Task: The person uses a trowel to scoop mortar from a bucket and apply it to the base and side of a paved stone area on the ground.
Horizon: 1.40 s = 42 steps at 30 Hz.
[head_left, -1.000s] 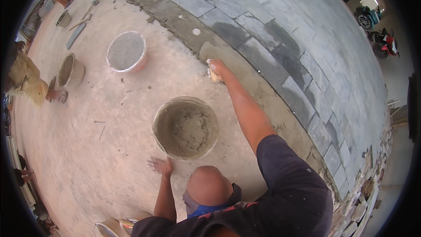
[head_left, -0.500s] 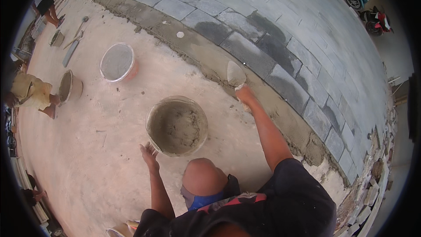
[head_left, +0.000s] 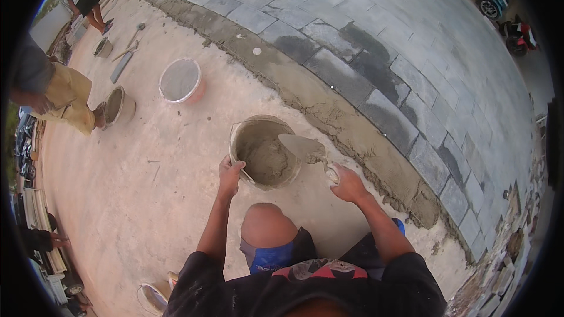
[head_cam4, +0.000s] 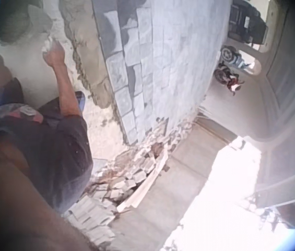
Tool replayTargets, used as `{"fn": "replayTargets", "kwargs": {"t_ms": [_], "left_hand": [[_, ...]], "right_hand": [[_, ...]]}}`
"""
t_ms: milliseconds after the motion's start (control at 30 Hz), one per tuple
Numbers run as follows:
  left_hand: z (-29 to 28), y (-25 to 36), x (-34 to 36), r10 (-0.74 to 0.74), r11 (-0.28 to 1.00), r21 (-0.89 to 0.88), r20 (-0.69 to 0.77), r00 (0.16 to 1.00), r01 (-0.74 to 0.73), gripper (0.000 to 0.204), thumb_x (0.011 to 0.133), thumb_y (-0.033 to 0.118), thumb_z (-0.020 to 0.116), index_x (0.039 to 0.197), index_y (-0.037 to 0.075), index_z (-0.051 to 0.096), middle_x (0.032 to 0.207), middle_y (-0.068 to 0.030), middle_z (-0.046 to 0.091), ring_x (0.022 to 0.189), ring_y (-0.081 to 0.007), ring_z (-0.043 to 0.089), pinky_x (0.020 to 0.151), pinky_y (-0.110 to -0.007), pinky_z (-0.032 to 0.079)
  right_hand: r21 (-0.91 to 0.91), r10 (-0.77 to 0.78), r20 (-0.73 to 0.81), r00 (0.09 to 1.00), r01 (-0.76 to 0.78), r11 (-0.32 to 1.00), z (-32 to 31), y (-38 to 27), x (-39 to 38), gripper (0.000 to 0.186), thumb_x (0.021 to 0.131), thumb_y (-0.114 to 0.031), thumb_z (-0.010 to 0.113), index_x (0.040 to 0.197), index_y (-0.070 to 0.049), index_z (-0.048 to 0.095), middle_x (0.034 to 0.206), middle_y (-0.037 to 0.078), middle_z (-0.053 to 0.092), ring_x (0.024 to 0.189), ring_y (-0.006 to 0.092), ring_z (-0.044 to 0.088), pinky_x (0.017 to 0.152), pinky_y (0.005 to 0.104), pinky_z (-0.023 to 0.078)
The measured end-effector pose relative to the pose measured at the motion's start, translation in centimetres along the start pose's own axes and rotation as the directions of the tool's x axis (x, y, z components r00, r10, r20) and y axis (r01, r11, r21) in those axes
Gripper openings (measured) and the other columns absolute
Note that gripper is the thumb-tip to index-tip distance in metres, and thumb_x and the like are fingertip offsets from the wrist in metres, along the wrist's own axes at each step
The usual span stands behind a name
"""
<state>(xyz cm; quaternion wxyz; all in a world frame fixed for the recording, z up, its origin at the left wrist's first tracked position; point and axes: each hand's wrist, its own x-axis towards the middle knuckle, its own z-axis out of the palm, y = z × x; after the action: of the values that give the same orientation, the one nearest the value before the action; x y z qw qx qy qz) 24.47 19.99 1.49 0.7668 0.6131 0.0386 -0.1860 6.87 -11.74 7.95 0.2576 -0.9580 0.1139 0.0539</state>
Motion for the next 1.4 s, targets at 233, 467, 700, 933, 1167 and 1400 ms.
{"fn": "replayTargets", "kwargs": {"t_ms": [233,467,700,933,1167,1400], "left_hand": [[8.9,3.6,-2.3,0.028,0.898,0.429,0.178,0.984,-0.103,0.011,0.075,-0.002,0.058,0.085,0.002,0.057,0.078,0.0006,0.056,0.07,-0.0081,0.051,0.063,-0.025,0.043],[17.8,9.0,-8.4,-0.003,0.818,0.527,0.408,0.913,-0.233,0.013,0.075,-0.001,0.057,0.087,0.002,0.058,0.078,0.0004,0.055,0.07,-0.0081,0.049,0.062,-0.025,0.042],[23.1,10.2,-14.4,-0.014,0.698,0.679,0.33,0.944,-0.227,0.007,0.074,0.001,0.059,0.08,0.001,0.057,0.069,-0.0002,0.053,0.065,-0.0094,0.048,0.059,-0.028,0.042],[31.5,9.1,-20.2,0.2,0.554,0.651,0.501,0.842,-0.519,0.014,0.071,0.008,0.062,0.083,0.001,0.06,0.07,-0.012,0.059,0.065,-0.0196,0.056,0.065,-0.034,0.047],[31.9,5.5,-24.4,0.203,0.683,0.547,0.494,0.845,-0.484,0.009,0.072,0.004,0.059,0.08,0.0,0.059,0.068,-0.0047,0.056,0.064,-0.0114,0.051,0.061,-0.029,0.044],[34.0,3.0,-27.0,0.242,0.744,0.479,0.457,0.856,-0.465,0.006,0.074,-0.001,0.055,0.079,0.0,0.058,0.072,0.0008,0.054,0.065,-0.007,0.046,0.059,-0.025,0.041]], "right_hand": [[-0.246,0.111,0.126,0.986,-0.077,0.966,-2.4,-2.0,0.7,0.043,0.08,-0.012,0.059,0.121,-0.003,0.054,0.105,0.022,0.062,0.099,0.0383,0.062,0.082,0.0475,0.05],[-0.211,-0.26,0.152,0.954,0.288,0.934,-6.6,-3.9,-7.2,0.022,0.084,-0.006,0.051,0.104,-0.001,0.058,0.094,0.022,0.062,0.086,0.0381,0.066,0.072,0.0466,0.053],[-0.31,-0.228,-0.027,0.973,0.208,0.928,-14.2,1.6,-14.7,0.021,0.081,-0.009,0.057,0.1,-0.002,0.062,0.087,0.02,0.064,0.085,0.0375,0.066,0.072,0.0469,0.053],[0.315,-0.032,0.119,0.992,-0.007,0.949,-8.2,11.5,-19.4,0.026,0.073,-0.017,0.065,0.093,0.0,0.067,0.081,0.022,0.068,0.077,0.0341,0.068,0.07,0.0427,0.053],[0.667,0.061,0.118,0.991,-0.125,0.735,-5.6,9.0,-27.7,0.037,0.075,-0.024,0.066,0.104,-0.003,0.067,0.091,0.02,0.069,0.085,0.0348,0.067,0.076,0.0394,0.052],[-0.151,0.065,-0.22,0.973,-0.1,0.983,-7.4,12.9,-32.3,0.051,0.075,-0.021,0.068,0.124,-0.012,0.056,0.115,0.019,0.059,0.104,0.0368,0.06,0.084,0.047,0.049]]}}
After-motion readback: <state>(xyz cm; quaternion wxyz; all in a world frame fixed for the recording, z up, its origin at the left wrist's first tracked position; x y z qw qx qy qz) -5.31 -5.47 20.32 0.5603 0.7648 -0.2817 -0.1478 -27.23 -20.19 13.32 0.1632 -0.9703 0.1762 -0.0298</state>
